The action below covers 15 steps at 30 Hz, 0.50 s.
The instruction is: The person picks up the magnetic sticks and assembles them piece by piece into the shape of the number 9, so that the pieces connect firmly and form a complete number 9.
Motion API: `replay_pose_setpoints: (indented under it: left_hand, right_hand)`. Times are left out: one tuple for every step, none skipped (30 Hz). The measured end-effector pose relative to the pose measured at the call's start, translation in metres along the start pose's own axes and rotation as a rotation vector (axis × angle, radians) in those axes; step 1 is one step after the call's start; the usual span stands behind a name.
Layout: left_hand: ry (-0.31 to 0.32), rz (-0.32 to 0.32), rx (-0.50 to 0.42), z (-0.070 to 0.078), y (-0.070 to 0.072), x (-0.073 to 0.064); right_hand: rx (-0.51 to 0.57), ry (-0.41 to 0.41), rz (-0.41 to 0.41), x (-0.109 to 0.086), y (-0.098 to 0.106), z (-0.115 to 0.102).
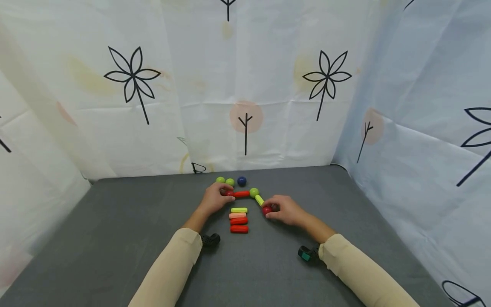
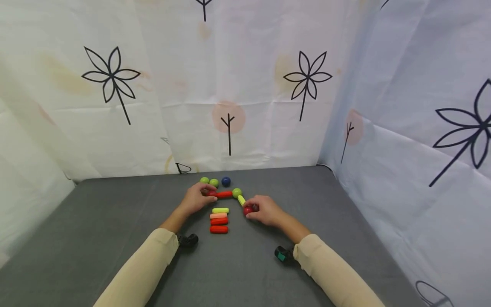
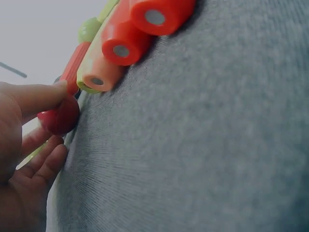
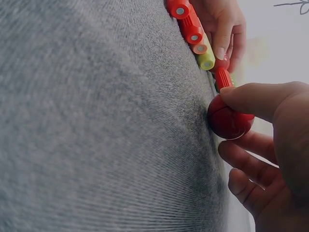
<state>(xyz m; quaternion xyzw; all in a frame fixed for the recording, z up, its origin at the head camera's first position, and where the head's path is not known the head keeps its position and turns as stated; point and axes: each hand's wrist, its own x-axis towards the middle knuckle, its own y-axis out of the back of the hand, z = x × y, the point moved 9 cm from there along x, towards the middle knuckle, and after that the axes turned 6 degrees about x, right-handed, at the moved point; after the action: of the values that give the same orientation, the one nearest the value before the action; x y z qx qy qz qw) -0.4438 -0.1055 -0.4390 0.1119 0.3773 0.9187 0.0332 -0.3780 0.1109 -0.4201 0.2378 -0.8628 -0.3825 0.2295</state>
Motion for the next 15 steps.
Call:
replay_pose_setpoints:
  left_hand:
    - [-0.006,0.002,-0.005,0.001,0.0,0.0]
    - [-0.011,0.003,-0.011,0.002,0.0,0.0]
    - [-0.016,0.002,-0.017,0.002,0.0,0.0]
    - [-0.023,0.003,-0.02,0.003,-0.001,0.001]
    - [-0.029,0.004,-0.022,0.005,-0.001,0.001]
    - [-0.034,0.005,-0.023,0.006,-0.002,0.002]
    - [-0.04,0.006,-0.022,0.007,-0.003,0.002]
    - [-0.042,0.006,-0.024,0.008,-0.004,0.003]
    - [-0.047,0.01,-0.023,0.009,-0.005,0.003]
    - [-0.053,0.014,-0.019,0.01,-0.006,0.004]
    - [-0.055,0.018,-0.017,0.011,-0.006,0.004]
    - [-0.057,0.024,-0.013,0.011,-0.007,0.004]
    - [-0.059,0.031,-0.009,0.012,-0.007,0.005]
    - [-0.058,0.038,-0.007,0.012,-0.008,0.005]
    - [-0.057,0.046,-0.005,0.012,-0.008,0.006]
  right_hand:
    - [0.0,-0.006,0.005,-0.001,0.001,0.001]
    - [0.001,-0.012,0.009,-0.002,0.002,0.001]
    - [0.003,-0.016,0.014,-0.003,0.003,0.002]
    - [0.004,-0.023,0.018,-0.004,0.004,0.002]
    - [0.006,-0.026,0.021,-0.004,0.004,0.002]
    - [0.008,-0.028,0.025,-0.005,0.005,0.002]
    - [0.007,-0.031,0.028,-0.005,0.005,0.002]
    - [0.006,-0.032,0.032,-0.005,0.005,0.001]
    - [0.006,-0.035,0.035,-0.005,0.005,0.001]
    - [0.007,-0.042,0.039,-0.004,0.005,0.002]
    - [0.008,-0.049,0.044,-0.004,0.005,0.002]
    - [0.01,-0.059,0.05,-0.004,0.005,0.003]
    - [0.011,-0.065,0.054,-0.003,0.005,0.004]
    - [0.019,-0.078,0.06,-0.003,0.004,0.005]
    - [0.025,-0.089,0.064,-0.003,0.004,0.006]
